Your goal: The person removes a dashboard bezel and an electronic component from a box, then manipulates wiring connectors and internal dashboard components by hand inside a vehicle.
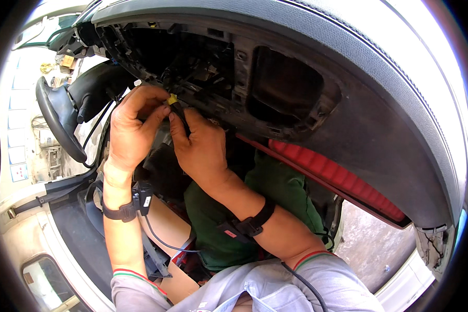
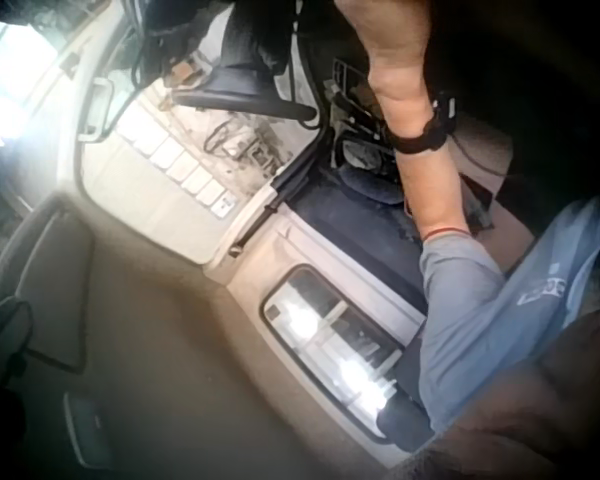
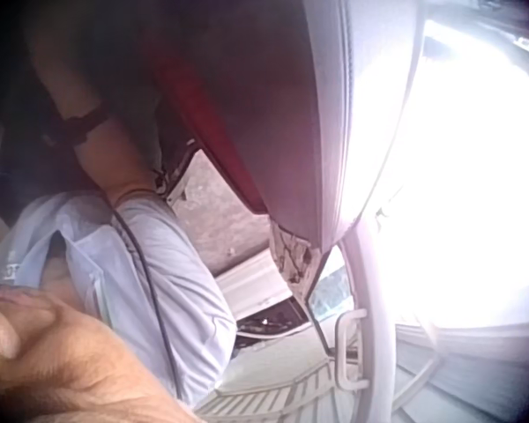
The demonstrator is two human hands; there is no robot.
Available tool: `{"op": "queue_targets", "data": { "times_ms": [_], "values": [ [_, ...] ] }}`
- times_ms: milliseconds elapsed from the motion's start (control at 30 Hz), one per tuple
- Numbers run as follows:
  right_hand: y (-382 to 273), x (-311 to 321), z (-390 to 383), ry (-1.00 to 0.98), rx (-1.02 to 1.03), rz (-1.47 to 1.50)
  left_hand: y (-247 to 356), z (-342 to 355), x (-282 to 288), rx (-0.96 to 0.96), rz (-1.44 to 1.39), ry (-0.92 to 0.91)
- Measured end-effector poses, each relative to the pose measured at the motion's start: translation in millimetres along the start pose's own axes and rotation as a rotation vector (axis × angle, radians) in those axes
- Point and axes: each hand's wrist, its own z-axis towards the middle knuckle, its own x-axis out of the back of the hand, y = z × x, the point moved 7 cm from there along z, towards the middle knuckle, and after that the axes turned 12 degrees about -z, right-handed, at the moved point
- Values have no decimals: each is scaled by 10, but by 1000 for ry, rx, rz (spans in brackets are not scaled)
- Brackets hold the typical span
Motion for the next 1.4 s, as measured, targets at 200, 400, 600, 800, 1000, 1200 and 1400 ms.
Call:
{"op": "queue_targets", "data": {
  "times_ms": [200,400,600,800,1000,1200,1400],
  "values": [
    [21,-1,15,-24,21,12,196,136,-16,-220,144,-151],
    [78,-20,12,-64,-67,41,269,148,-27,-386,226,-161],
    [63,-10,13,-51,-49,14,302,107,-16,-486,299,-170],
    [124,-38,-17,-94,-69,5,256,151,-61,-348,331,-286],
    [154,-53,-23,-138,-125,26,240,188,-113,-365,380,-387],
    [147,-60,2,-134,-137,56,164,209,-16,-207,197,-353],
    [104,-58,1,-126,-100,36,159,140,106,-204,131,-156]
  ]
}}
